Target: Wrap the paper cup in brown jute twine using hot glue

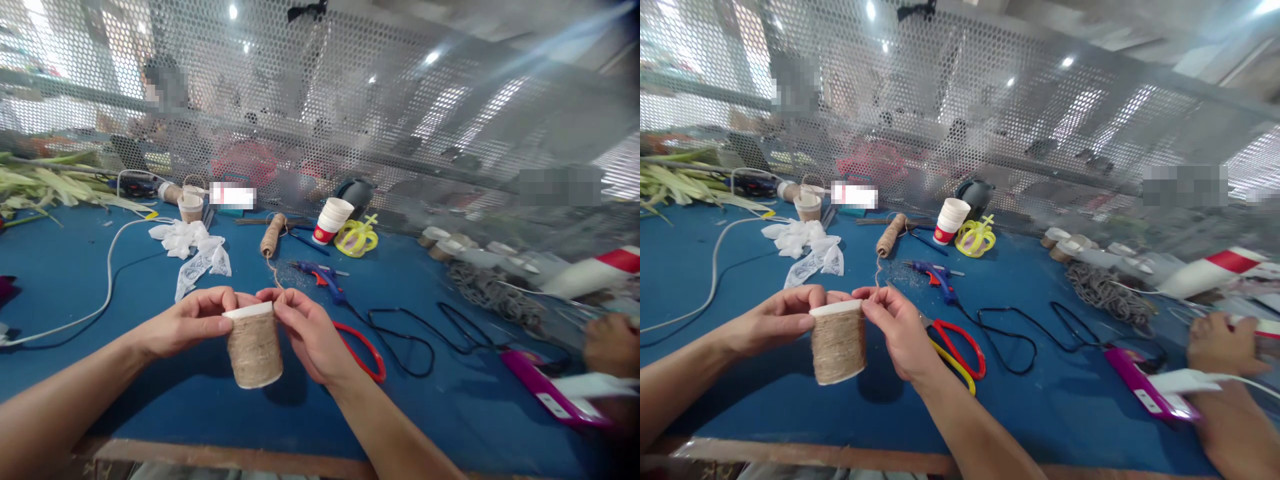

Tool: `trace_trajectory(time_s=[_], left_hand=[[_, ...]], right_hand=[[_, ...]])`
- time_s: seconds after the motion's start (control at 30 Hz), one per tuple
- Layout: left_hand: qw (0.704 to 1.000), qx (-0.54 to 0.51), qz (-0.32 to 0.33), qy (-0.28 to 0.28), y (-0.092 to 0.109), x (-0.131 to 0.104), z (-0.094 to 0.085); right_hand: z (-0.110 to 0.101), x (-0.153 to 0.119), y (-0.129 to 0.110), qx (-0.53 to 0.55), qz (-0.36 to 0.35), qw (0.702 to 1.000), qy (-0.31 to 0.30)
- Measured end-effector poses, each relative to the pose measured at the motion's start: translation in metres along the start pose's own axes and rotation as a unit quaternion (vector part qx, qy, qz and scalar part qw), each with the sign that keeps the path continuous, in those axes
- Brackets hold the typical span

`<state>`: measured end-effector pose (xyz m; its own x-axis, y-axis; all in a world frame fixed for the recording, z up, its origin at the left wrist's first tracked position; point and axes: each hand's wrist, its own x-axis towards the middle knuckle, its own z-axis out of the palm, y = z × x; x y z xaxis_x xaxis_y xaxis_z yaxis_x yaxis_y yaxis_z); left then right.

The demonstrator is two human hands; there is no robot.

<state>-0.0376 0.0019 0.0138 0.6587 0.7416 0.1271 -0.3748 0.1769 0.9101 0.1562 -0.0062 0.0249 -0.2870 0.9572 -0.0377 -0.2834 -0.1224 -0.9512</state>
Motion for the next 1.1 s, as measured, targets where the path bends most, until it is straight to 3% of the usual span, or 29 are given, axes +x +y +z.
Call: trace_trajectory(time_s=[0.4,0.63,0.83,1.1], left_hand=[[0.998,-0.039,0.018,-0.045,0.002,0.001,0.001],[0.999,-0.04,0.019,-0.031,0.005,0.001,0.0],[0.999,-0.013,0.027,-0.023,0.003,0.004,-0.002],[0.991,0.132,0.021,-0.002,0.0,0.006,-0.006]], right_hand=[[-0.003,-0.002,0.001,0.038,0.016,0.998,-0.051],[-0.003,-0.004,-0.004,0.007,0.006,0.998,-0.062],[-0.005,-0.005,-0.009,0.001,-0.017,0.999,-0.035],[-0.007,-0.005,-0.012,-0.16,-0.108,0.98,-0.05]])
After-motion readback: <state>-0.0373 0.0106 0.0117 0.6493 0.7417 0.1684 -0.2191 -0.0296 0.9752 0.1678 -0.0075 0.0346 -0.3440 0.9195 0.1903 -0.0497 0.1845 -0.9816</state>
